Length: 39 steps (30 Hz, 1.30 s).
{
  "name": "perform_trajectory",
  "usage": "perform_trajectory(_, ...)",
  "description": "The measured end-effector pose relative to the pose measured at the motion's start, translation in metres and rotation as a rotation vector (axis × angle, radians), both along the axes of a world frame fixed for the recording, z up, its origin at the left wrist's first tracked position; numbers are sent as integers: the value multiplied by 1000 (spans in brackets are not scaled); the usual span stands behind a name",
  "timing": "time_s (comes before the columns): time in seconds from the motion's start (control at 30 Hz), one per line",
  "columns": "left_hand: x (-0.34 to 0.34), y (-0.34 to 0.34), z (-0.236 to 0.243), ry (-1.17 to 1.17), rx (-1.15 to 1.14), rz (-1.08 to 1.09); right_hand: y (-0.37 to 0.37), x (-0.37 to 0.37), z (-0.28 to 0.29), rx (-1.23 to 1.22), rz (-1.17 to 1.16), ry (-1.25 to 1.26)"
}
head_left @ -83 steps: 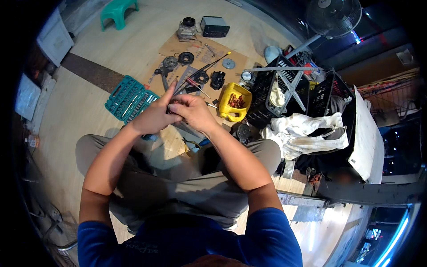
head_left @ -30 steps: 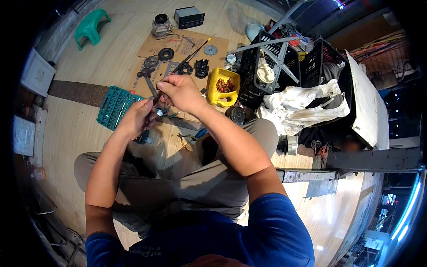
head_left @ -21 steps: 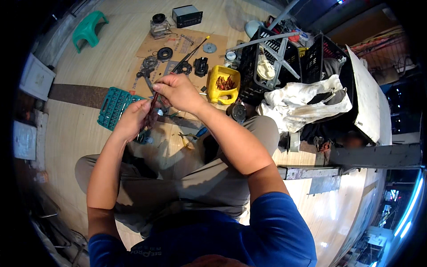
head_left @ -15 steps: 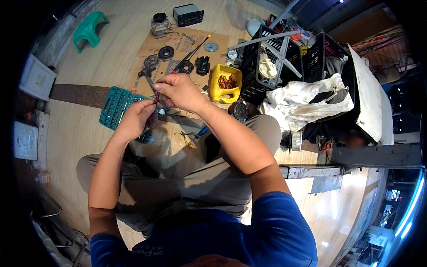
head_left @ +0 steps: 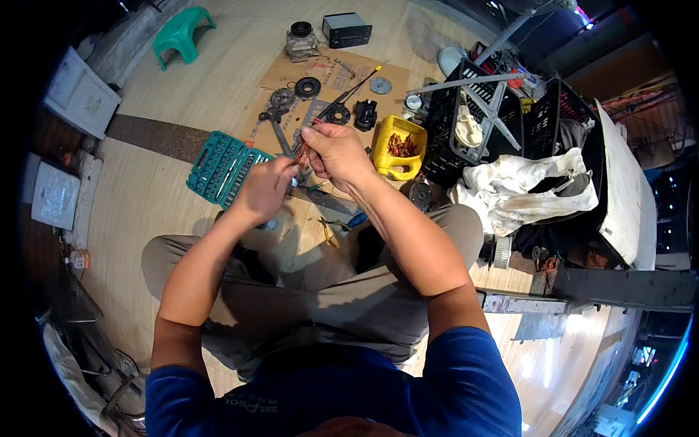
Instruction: The person works on the internal components of a motor by hand, manipulating wires and a stator.
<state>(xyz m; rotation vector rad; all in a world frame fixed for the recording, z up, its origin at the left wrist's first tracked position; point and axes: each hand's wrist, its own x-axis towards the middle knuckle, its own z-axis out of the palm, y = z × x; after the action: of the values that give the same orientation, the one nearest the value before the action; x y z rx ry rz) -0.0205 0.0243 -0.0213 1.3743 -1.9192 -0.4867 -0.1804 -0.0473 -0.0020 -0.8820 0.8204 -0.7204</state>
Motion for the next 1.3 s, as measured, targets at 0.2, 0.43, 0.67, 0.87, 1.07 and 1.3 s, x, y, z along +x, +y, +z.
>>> perform_trajectory(0.2, -5, -2, -10, -94, -56, 23, -1, 2, -4, 74, -42, -17)
perform_trajectory(0.43, 12, 0, 3, 845, 780, -255, -10, -18, 7, 154, 252, -263)
perform_trajectory(0.67, 16, 1, 13, 731, 799, -301, -12, -13, 2, -24, 259, -132)
perform_trajectory(0.87, 14, 7, 27, 345, 617, -256, -11, -15, 4, -98, 217, -62)
perform_trajectory(1.07, 10, 10, 24, 471, 662, -186, -14, -14, -4, -135, 228, -56)
perform_trajectory(1.3, 9, 8, 9, 487, 545, -162, -4, -3, 7, -123, 74, -6)
